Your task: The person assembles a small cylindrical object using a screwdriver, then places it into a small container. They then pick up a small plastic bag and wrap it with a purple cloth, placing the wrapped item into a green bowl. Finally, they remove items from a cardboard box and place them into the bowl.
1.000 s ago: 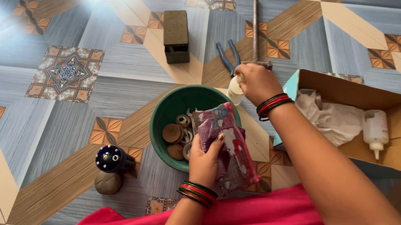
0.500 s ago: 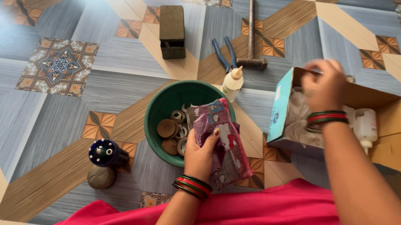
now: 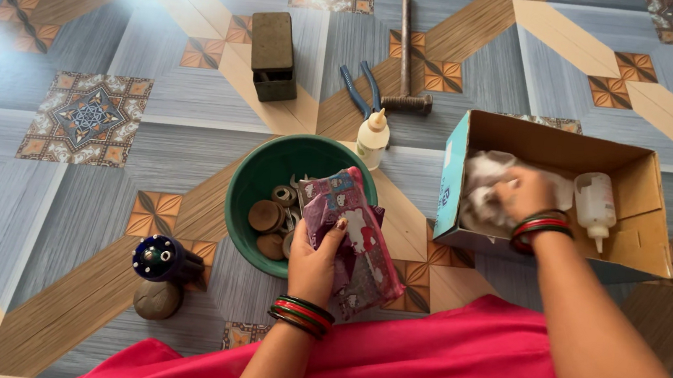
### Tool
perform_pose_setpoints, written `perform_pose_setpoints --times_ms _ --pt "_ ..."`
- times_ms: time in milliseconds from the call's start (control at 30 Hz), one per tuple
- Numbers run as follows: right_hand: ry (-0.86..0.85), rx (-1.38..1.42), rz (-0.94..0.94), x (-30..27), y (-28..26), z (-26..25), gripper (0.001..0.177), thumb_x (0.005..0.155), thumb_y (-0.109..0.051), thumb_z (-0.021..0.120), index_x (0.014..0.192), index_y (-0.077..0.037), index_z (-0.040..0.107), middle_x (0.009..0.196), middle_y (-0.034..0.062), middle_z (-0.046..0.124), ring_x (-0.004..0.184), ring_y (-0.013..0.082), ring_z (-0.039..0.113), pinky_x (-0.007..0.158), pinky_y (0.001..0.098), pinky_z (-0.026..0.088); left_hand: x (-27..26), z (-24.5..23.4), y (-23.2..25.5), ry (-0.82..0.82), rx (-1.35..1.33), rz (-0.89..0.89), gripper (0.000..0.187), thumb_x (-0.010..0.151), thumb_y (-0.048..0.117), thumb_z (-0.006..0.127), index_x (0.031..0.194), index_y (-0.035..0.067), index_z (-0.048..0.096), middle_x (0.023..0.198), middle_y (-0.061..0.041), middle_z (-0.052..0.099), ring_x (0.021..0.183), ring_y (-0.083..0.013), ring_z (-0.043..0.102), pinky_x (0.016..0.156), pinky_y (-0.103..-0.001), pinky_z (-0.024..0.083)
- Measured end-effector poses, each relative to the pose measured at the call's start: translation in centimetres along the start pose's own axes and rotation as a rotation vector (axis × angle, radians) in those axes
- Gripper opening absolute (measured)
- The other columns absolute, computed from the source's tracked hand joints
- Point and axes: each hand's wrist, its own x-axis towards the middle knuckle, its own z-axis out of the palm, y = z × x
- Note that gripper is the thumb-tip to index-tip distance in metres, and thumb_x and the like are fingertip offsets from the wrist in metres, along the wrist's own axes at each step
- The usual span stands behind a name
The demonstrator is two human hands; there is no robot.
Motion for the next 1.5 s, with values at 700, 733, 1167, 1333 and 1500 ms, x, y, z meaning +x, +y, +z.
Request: perform_pose_setpoints --times_ms 700,733,1167,1333,1500 --pt "-0.347 1.667 -0.475 -5.4 -23.6 -15.8 0.023 0.112 -0.02 0.051 0.124 -0.002 0.059 0.114 0.0087 0.066 0.103 0.0182 0.066 0.092 0.0324 0.057 0.4 -0.5 -1.0 0.036 -0.012 0.003 0.03 0.09 0.014 0.073 0.117 0.002 0.063 0.102 -0.005 0.072 0.087 -0.0124 0.066 0.079 -0.029 0.055" --pt "-0.386 1.681 -0.513 -5.1 -25.5 -14.7 0.022 0.113 -0.02 0.05 0.125 -0.002 0.058 0.115 0.0087 0.065 0.105 0.0186 0.066 0.094 0.0331 0.057 0.5 -0.6 -1.1 0.039 0.005 0.018 0.03 0.091 0.014 0.073 0.116 0.002 0.063 0.102 -0.005 0.072 0.088 -0.0122 0.066 0.079 -0.029 0.054" --pt "-0.181 1.45 -0.568 -2.9 -41.8 2.3 0.032 0.1 0.001 0.05 0.132 0.001 0.056 0.109 0.0109 0.071 0.091 0.016 0.07 0.078 0.0294 0.063 0.6 -0.5 -0.7 0.104 0.118 -0.023 0.037 0.088 0.017 0.07 0.121 0.0 0.062 0.11 -0.01 0.072 0.097 -0.0194 0.067 0.086 -0.034 0.054" --pt "-0.062 1.269 -0.676 -1.2 -44.1 4.2 0.033 0.101 0.002 0.049 0.133 0.001 0.058 0.114 0.0106 0.073 0.099 0.0153 0.071 0.087 0.0279 0.06 0.7 0.0 -0.5 0.099 0.049 -0.029 0.05 0.087 0.019 0.071 0.13 -0.003 0.056 0.121 -0.012 0.069 0.107 -0.0198 0.066 0.092 -0.034 0.054" --pt "-0.045 1.43 -0.842 0.7 -47.5 5.3 0.037 0.103 0.002 0.054 0.14 0.001 0.054 0.124 0.011 0.07 0.115 0.0171 0.067 0.102 0.0316 0.056 0.8 0.2 -0.4 0.086 0.052 -0.045 0.058 0.087 0.021 0.072 0.135 -0.006 0.052 0.128 -0.015 0.066 0.114 -0.0209 0.064 0.096 -0.033 0.052"
